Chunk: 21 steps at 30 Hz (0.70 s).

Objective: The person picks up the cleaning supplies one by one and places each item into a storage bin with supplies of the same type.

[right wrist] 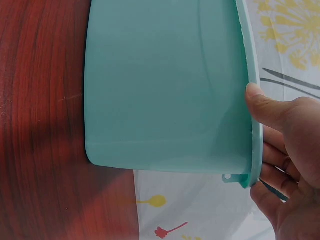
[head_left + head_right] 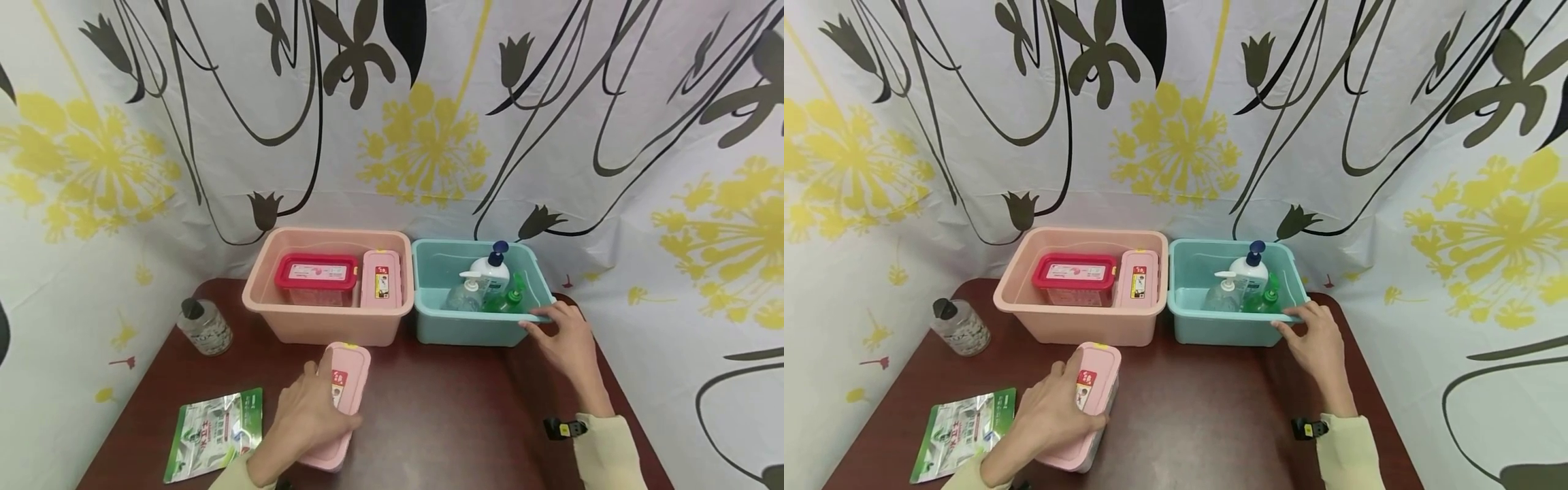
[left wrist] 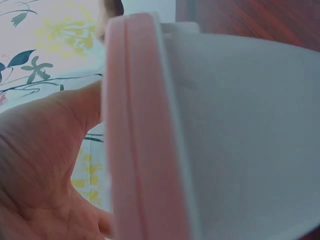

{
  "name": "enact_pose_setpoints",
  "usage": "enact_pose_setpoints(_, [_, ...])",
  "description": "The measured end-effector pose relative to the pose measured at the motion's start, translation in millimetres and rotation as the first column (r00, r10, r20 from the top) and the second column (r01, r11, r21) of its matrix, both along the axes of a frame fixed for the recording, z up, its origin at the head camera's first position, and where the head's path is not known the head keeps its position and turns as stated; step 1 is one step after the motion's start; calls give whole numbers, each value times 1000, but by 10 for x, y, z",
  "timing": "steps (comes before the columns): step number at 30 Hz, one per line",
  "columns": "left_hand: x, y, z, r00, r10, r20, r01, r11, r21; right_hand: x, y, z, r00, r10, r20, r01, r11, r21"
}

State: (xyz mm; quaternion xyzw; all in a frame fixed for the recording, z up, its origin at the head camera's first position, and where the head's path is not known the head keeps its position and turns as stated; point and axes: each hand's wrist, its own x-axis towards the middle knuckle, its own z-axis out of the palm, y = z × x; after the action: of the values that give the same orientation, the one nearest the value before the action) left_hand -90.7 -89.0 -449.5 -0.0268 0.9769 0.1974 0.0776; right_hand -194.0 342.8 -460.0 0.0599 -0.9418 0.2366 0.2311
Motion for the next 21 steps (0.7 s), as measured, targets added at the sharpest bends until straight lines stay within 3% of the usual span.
enact_pose_setpoints(8, [-12, -96, 40, 997, -76, -33, 75, 997, -23, 2, 3, -9, 1000, -2, 1, 2, 1000, -3])
enact_pose_setpoints(15, [-43, -160, 90, 994, -105, 12, 105, 994, 32, 1, 0, -11, 1000, -4, -4, 4, 1000, 9])
enact_pose_setpoints(21, [-80, -230, 129, 992, -129, 4, 128, 989, 75, 5, -2, -11, 1000, -2, -6, 2, 1000, 16])
